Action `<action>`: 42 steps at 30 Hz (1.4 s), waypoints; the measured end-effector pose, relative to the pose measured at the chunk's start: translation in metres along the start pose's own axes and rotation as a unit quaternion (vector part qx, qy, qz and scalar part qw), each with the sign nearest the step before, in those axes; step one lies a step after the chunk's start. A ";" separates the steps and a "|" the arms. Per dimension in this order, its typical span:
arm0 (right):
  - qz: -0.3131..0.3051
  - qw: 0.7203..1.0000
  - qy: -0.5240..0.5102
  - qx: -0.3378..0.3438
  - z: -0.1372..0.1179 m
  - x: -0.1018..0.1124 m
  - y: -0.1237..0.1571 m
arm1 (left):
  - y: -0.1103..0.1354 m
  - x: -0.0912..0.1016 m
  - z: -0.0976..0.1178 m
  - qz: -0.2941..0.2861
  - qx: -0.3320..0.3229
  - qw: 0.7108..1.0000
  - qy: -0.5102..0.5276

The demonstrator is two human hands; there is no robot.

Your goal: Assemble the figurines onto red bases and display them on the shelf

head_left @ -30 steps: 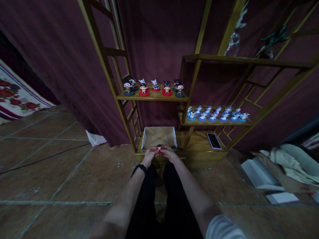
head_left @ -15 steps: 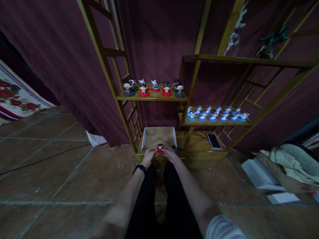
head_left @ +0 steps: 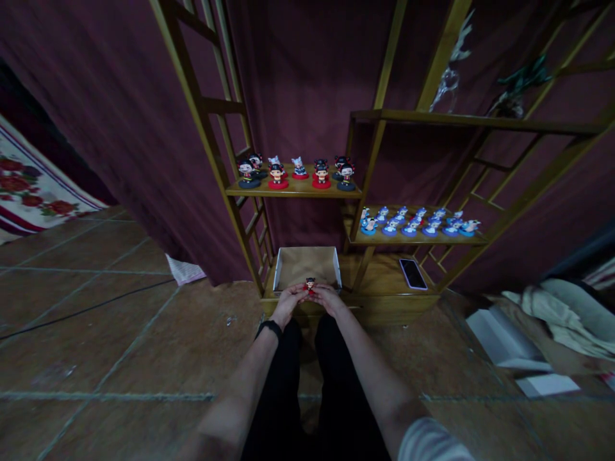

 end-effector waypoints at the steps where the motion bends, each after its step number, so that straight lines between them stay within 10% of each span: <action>1: 0.001 1.000 -0.001 0.000 0.001 0.001 -0.001 | 0.000 0.000 0.000 0.000 -0.002 1.000 0.001; 42: 0.002 0.999 0.051 -0.008 -0.004 -0.001 0.003 | 0.004 -0.002 0.005 0.007 0.012 0.999 0.036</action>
Point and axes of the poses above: each hand's wrist, its own y-axis away from the middle knuckle, its own x-axis out of the back of the hand, z = x × y, the point moved 1 cm from there along -y, towards the middle knuckle, and after that the axes turned 13 degrees about x, right-handed, at the moved point
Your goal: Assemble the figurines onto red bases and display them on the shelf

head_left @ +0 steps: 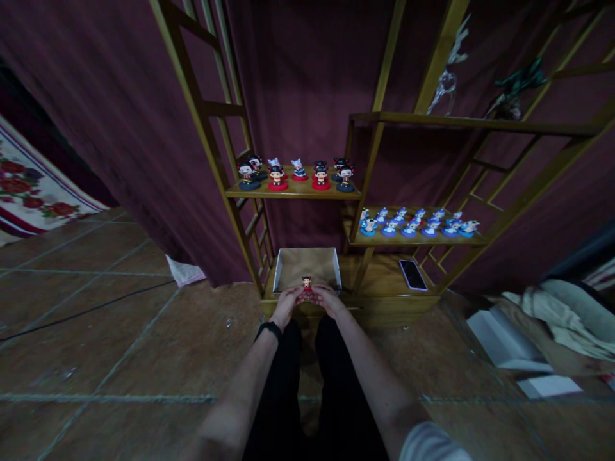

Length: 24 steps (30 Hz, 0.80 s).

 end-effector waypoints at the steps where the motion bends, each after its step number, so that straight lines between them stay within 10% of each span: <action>1: 0.000 1.000 -0.001 0.001 -0.001 0.000 0.001 | 0.001 0.000 0.000 -0.002 0.000 1.000 0.003; 24: -0.029 0.999 0.008 0.016 -0.002 0.000 0.006 | 0.004 -0.003 0.002 -0.009 0.000 1.000 0.011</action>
Point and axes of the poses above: each hand's wrist, its own y-axis away from the middle knuckle, its own x-axis out of the back of the hand, z = x × y, the point moved 1 cm from there along -y, towards the middle knuckle, and after that the axes turned 13 degrees about x, right-handed, at the moved point
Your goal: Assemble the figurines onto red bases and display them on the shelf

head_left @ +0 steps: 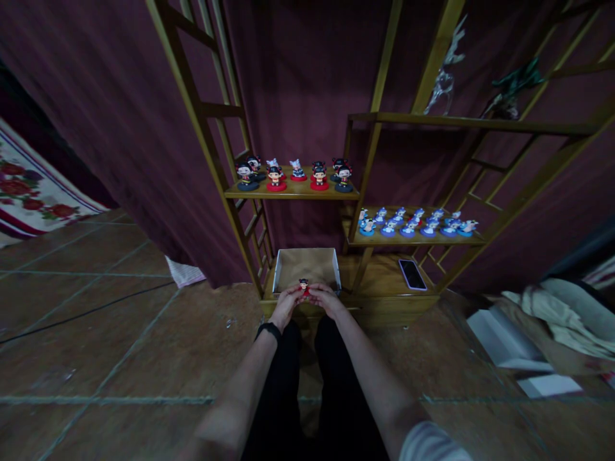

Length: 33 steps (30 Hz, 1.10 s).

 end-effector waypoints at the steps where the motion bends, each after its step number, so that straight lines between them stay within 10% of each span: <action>1: -0.001 1.000 -0.001 -0.001 0.000 0.000 0.000 | 0.000 0.000 0.000 0.001 -0.003 1.000 0.001; 33: -0.038 0.997 -0.009 0.071 0.000 -0.012 0.009 | -0.001 0.006 -0.004 0.022 -0.055 0.992 -0.108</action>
Point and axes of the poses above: each hand's wrist, its own y-axis away from the middle knuckle, its own x-axis out of the back of the hand, z = x × y, the point moved 1 cm from there along -y, towards the middle knuckle, and after that the axes turned 13 degrees about x, right-handed, at the moved point
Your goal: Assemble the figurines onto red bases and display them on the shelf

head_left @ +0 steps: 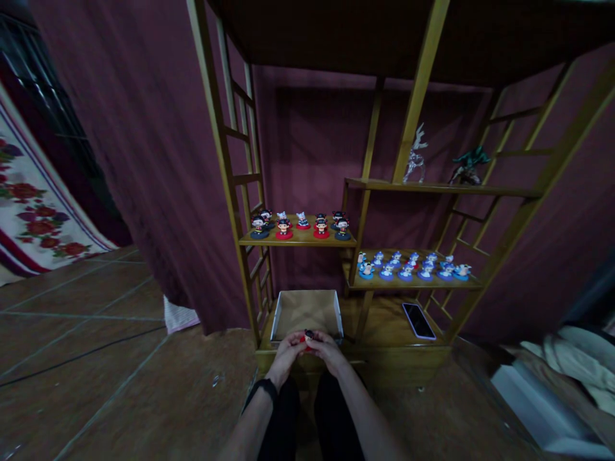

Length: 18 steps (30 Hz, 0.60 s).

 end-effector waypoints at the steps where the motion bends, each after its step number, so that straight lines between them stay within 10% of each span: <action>1: 0.001 1.000 0.001 0.000 -0.001 0.000 0.001 | 0.000 0.000 0.000 0.003 -0.009 1.000 -0.001; 18: -0.010 1.000 0.010 0.011 0.002 0.002 0.000 | 0.003 -0.004 0.001 0.036 -0.055 0.998 -0.012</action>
Point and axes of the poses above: each hand's wrist, its own y-axis away from the middle knuckle, its own x-axis out of the back of the hand, z = x × y, the point moved 1 cm from there along -y, towards the middle knuckle, and after that the axes turned 13 degrees about x, right-handed, at the moved point
